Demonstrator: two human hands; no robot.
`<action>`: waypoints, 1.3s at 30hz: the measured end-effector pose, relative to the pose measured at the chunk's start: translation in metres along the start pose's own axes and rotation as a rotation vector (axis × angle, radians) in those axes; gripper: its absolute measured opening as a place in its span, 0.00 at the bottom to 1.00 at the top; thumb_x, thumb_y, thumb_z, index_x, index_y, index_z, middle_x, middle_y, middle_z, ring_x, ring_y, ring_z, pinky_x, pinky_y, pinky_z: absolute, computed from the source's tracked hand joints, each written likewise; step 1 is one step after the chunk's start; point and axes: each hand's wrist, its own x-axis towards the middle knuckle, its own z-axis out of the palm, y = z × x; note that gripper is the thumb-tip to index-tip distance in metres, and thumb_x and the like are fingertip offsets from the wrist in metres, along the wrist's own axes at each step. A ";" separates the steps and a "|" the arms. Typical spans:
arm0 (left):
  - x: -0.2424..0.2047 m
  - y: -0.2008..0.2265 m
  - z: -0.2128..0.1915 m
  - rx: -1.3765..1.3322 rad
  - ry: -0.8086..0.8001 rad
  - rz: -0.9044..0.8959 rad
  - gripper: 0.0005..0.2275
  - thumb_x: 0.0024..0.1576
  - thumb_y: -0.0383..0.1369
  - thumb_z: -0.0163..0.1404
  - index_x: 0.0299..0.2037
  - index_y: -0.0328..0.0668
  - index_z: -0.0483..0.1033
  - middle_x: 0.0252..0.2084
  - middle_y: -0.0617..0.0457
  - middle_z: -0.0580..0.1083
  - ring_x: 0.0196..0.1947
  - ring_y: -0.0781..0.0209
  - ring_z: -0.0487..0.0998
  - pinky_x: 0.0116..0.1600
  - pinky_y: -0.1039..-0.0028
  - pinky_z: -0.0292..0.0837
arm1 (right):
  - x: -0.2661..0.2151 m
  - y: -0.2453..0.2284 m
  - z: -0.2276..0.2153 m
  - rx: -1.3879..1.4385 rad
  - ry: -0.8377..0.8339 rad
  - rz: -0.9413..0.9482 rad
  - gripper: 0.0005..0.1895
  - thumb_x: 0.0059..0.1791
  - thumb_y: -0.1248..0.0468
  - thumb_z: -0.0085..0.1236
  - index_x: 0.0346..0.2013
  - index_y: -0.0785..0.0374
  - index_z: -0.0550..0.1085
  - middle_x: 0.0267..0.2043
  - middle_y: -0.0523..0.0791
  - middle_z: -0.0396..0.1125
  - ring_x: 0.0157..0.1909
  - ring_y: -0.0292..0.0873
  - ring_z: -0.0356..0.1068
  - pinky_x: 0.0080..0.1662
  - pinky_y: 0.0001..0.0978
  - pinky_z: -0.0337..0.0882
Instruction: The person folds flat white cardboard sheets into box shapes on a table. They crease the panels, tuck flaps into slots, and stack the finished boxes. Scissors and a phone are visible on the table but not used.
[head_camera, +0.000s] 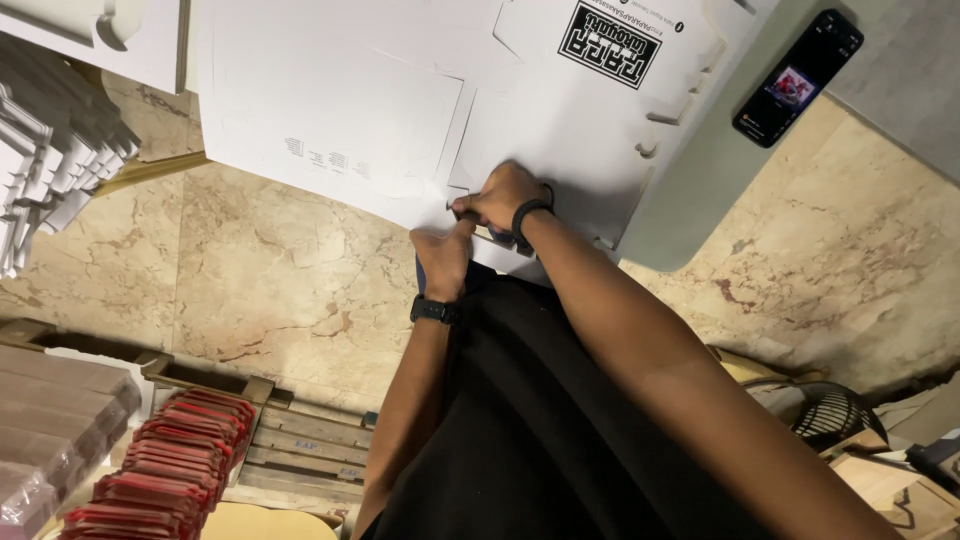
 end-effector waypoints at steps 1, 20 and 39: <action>-0.009 0.009 -0.003 0.005 -0.001 0.002 0.15 0.44 0.30 0.59 0.34 0.16 0.78 0.28 0.40 0.75 0.36 0.57 0.76 0.41 0.61 0.70 | -0.005 -0.004 -0.002 0.005 0.001 0.000 0.21 0.43 0.43 0.66 0.22 0.57 0.82 0.16 0.39 0.72 0.20 0.36 0.74 0.29 0.25 0.73; -0.029 0.022 -0.013 0.276 0.153 0.064 0.35 0.51 0.42 0.64 0.58 0.19 0.62 0.56 0.23 0.70 0.62 0.30 0.70 0.66 0.45 0.64 | -0.024 -0.019 -0.020 -0.163 -0.007 0.017 0.37 0.40 0.33 0.62 0.47 0.60 0.74 0.48 0.43 0.77 0.60 0.47 0.73 0.60 0.50 0.70; 0.024 -0.011 -0.059 0.221 0.208 0.318 0.23 0.59 0.43 0.58 0.23 0.24 0.77 0.11 0.41 0.69 0.17 0.64 0.71 0.21 0.72 0.60 | -0.022 -0.021 -0.011 -0.196 0.062 0.015 0.24 0.42 0.39 0.62 0.33 0.56 0.81 0.33 0.42 0.78 0.48 0.49 0.78 0.48 0.47 0.76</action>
